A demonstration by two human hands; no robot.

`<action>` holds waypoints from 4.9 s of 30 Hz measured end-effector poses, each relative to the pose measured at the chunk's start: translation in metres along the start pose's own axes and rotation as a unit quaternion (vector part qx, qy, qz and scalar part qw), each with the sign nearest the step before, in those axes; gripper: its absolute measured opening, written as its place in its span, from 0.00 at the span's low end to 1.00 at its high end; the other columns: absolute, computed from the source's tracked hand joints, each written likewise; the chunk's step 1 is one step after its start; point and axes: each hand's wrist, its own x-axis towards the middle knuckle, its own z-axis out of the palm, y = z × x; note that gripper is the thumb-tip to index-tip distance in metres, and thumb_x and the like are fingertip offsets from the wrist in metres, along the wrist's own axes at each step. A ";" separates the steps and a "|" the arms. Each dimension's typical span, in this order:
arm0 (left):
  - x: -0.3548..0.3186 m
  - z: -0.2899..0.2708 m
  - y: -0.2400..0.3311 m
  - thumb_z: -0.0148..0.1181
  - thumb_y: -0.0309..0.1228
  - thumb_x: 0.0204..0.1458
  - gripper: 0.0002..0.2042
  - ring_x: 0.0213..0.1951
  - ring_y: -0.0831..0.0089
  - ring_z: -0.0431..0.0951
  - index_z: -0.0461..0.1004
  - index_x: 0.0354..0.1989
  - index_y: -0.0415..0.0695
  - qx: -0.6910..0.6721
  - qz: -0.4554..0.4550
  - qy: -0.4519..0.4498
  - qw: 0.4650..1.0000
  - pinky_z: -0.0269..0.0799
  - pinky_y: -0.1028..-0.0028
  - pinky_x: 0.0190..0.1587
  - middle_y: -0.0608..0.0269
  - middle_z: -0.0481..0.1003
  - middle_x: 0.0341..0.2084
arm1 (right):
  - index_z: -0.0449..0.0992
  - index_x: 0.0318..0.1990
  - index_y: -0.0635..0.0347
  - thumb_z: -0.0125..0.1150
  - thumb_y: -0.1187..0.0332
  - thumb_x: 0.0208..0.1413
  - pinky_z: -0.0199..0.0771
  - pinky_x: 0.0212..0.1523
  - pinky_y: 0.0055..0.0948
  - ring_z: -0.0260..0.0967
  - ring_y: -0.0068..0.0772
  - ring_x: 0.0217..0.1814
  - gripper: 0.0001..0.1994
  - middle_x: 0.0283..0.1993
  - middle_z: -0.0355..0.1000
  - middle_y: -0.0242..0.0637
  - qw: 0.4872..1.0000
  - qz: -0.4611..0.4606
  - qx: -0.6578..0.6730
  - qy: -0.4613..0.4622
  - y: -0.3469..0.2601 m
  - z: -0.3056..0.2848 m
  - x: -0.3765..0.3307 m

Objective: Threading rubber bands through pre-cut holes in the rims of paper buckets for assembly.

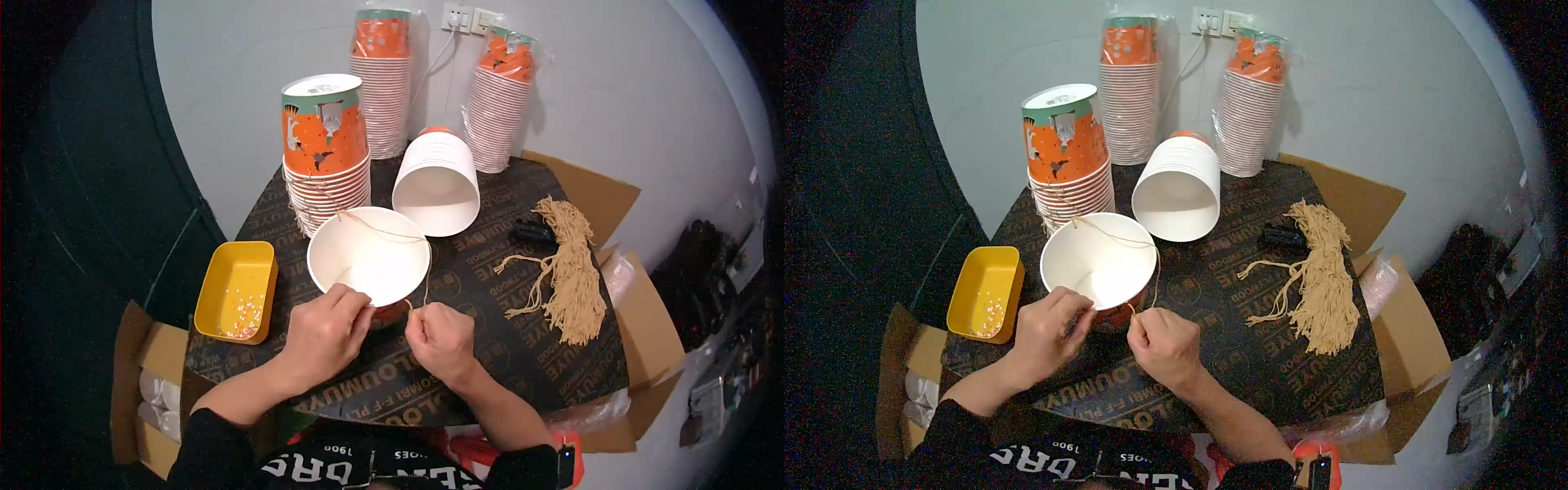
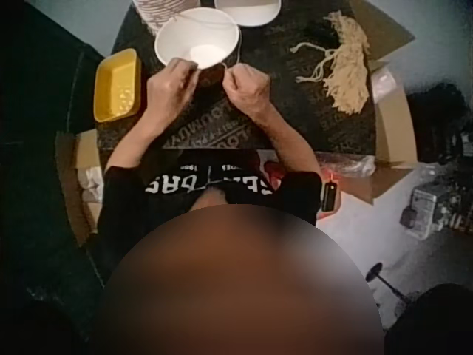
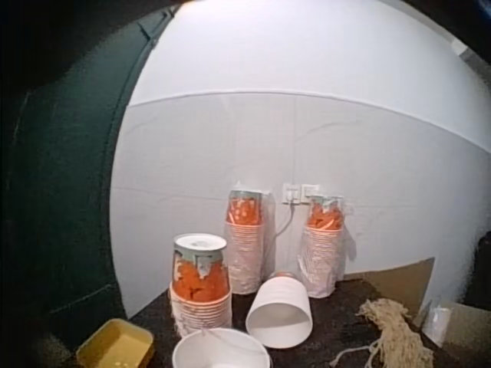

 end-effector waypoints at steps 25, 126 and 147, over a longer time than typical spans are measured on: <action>0.000 -0.001 0.003 0.65 0.22 0.47 0.07 0.22 0.59 0.77 0.72 0.31 0.38 0.001 0.008 -0.007 1.000 0.73 0.67 0.22 0.55 0.72 0.24 | 0.65 0.22 0.58 0.63 0.79 0.44 0.67 0.19 0.35 0.68 0.39 0.19 0.11 0.19 0.64 0.37 1.000 -0.002 -0.001 -0.017 0.000 0.000 0.000; 0.063 0.013 -0.003 0.57 0.24 0.58 0.06 0.17 0.80 0.70 0.71 0.30 0.35 -0.535 -0.302 -0.311 0.725 0.64 0.81 0.19 0.62 0.73 0.19 | 0.71 0.38 0.64 0.58 0.78 0.49 0.66 0.47 0.38 0.63 0.45 0.46 0.08 0.45 0.66 0.45 0.992 -0.009 0.128 -0.006 0.008 -0.030 0.024; 0.063 0.013 -0.011 0.60 0.18 0.51 0.04 0.20 0.75 0.75 0.70 0.29 0.35 -0.559 -0.324 -0.323 0.692 0.70 0.78 0.20 0.56 0.76 0.25 | 0.73 0.35 0.60 0.64 0.79 0.42 0.69 0.43 0.39 0.66 0.45 0.43 0.10 0.41 0.70 0.38 0.986 -0.136 0.090 0.022 0.005 -0.026 0.017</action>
